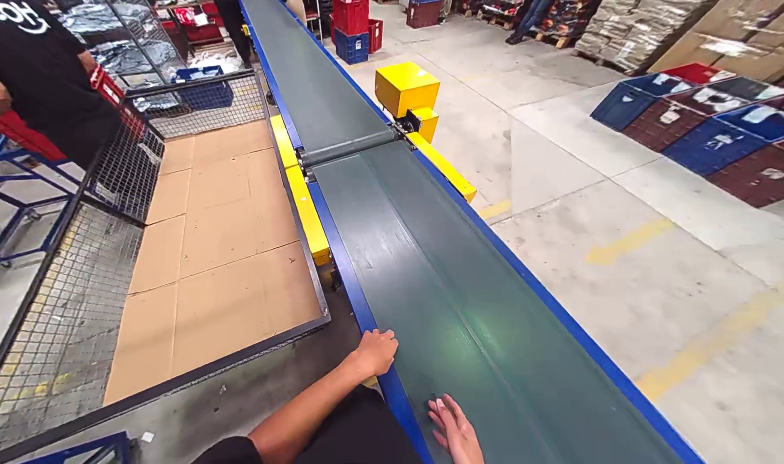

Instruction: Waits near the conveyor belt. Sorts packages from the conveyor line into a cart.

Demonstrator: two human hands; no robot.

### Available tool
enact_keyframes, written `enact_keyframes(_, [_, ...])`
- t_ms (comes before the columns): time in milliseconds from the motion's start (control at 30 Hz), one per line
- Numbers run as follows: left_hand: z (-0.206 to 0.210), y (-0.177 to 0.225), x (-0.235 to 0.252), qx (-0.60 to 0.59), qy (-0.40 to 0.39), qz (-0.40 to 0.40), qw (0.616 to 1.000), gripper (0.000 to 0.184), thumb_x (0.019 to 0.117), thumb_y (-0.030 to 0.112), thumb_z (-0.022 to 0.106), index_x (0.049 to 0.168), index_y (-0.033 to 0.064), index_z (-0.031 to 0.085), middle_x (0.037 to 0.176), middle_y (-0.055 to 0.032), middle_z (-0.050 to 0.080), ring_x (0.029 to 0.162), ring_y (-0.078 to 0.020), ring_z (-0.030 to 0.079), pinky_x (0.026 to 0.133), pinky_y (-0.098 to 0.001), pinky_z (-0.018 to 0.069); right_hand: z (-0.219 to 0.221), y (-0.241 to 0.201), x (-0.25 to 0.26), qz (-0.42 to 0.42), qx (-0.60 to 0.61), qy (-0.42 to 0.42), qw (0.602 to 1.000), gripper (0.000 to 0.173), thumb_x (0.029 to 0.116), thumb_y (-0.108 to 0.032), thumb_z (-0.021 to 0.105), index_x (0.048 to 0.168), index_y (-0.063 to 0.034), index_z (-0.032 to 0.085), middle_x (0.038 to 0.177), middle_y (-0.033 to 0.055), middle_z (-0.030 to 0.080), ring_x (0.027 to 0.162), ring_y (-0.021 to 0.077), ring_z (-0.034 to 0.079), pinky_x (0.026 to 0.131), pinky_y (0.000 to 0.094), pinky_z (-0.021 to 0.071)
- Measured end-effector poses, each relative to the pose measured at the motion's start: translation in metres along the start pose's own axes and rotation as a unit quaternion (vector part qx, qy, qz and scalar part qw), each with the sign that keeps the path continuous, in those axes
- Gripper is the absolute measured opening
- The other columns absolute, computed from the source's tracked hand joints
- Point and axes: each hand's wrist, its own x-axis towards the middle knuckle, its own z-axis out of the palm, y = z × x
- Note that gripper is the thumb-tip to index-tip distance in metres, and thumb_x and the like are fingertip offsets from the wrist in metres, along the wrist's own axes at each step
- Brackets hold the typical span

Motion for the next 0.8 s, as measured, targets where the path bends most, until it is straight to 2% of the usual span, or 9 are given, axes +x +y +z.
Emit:
enact_keyframes(133, [-0.003,0.015,-0.007,-0.006,0.016,0.045,0.999,0.041,0.1052,0.030,0.056,0.138,0.0068,0.061,0.143,-0.0193,0.057,0.128,-0.0409,0.058,0.099,-0.0644,0.0502,-0.001,0.001,0.002,-0.081,-0.222,0.042,0.971,0.060,0.1020,-0.037,0.061,0.146,0.0012,0.051,0.126,0.0188,0.071,0.116,0.0345,0.068,0.102,0.0571,0.0507])
enact_keyframes(233, [0.004,0.019,-0.001,0.014,0.039,0.050,0.998,0.039,0.1050,0.028,0.056,0.137,0.0062,0.061,0.145,-0.0191,0.055,0.128,-0.0422,0.057,0.100,-0.0642,0.0495,-0.004,0.013,0.006,-0.172,-0.279,0.110,0.938,0.059,0.0986,-0.034,0.063,0.143,0.0036,0.053,0.131,0.0243,0.065,0.121,0.0400,0.064,0.104,0.0605,0.0479])
enact_keyframes(333, [0.010,0.019,0.004,0.025,-0.008,0.065,0.998,0.037,0.1033,0.023,0.059,0.133,0.0024,0.063,0.143,-0.0202,0.057,0.130,-0.0423,0.056,0.100,-0.0662,0.0488,-0.015,0.016,0.001,-0.149,-0.355,0.125,0.915,0.062,0.0970,-0.038,0.064,0.144,0.0020,0.054,0.143,0.0269,0.056,0.134,0.0426,0.054,0.109,0.0626,0.0422])
enact_keyframes(400, [0.010,0.023,-0.001,0.013,0.007,0.090,0.996,0.038,0.1047,0.027,0.056,0.135,0.0053,0.063,0.139,-0.0194,0.061,0.128,-0.0398,0.059,0.100,-0.0637,0.0498,-0.021,0.017,-0.003,-0.143,-0.361,0.151,0.909,0.060,0.0970,-0.038,0.063,0.143,0.0008,0.055,0.146,0.0258,0.054,0.136,0.0419,0.051,0.109,0.0632,0.0418])
enact_keyframes(467, [0.012,0.026,-0.003,0.005,0.030,0.098,0.995,0.037,0.1058,0.028,0.054,0.135,0.0059,0.063,0.136,-0.0190,0.062,0.126,-0.0392,0.060,0.099,-0.0622,0.0509,-0.026,0.023,-0.004,-0.143,-0.366,0.174,0.903,0.058,0.0964,-0.037,0.064,0.141,-0.0002,0.057,0.145,0.0253,0.054,0.136,0.0419,0.052,0.108,0.0627,0.0433])
enact_keyframes(533, [0.014,0.027,-0.006,0.016,0.010,0.081,0.997,0.036,0.1054,0.026,0.055,0.134,0.0041,0.062,0.136,-0.0208,0.062,0.126,-0.0410,0.059,0.100,-0.0640,0.0495,-0.028,0.029,-0.004,-0.132,-0.389,0.182,0.893,0.057,0.0947,-0.038,0.068,0.138,-0.0014,0.061,0.144,0.0274,0.054,0.131,0.0459,0.053,0.102,0.0645,0.0457])
enact_keyframes(600, [0.008,0.026,-0.009,0.025,0.005,0.087,0.996,0.035,0.1042,0.024,0.057,0.131,0.0026,0.064,0.133,-0.0215,0.063,0.125,-0.0416,0.060,0.099,-0.0650,0.0496,-0.029,0.023,-0.006,-0.151,-0.388,0.194,0.888,0.054,0.0961,-0.035,0.066,0.138,-0.0019,0.060,0.146,0.0250,0.053,0.135,0.0433,0.052,0.105,0.0627,0.0449])
enact_keyframes(700, [0.002,0.022,-0.012,-0.010,0.032,0.118,0.992,0.039,0.1059,0.027,0.054,0.138,0.0061,0.061,0.136,-0.0195,0.063,0.126,-0.0385,0.061,0.102,-0.0617,0.0499,-0.027,0.022,-0.006,-0.172,-0.391,0.184,0.885,0.053,0.0965,-0.034,0.064,0.138,-0.0015,0.060,0.145,0.0253,0.054,0.136,0.0427,0.051,0.109,0.0616,0.0432])
enact_keyframes(800, [0.007,0.011,-0.003,0.004,0.008,0.094,0.996,0.038,0.1057,0.025,0.055,0.138,0.0056,0.060,0.139,-0.0188,0.061,0.129,-0.0392,0.059,0.103,-0.0636,0.0488,-0.021,0.025,0.001,-0.147,-0.432,0.165,0.875,0.055,0.0922,-0.037,0.071,0.136,-0.0051,0.064,0.146,0.0283,0.050,0.131,0.0491,0.051,0.100,0.0648,0.0468])
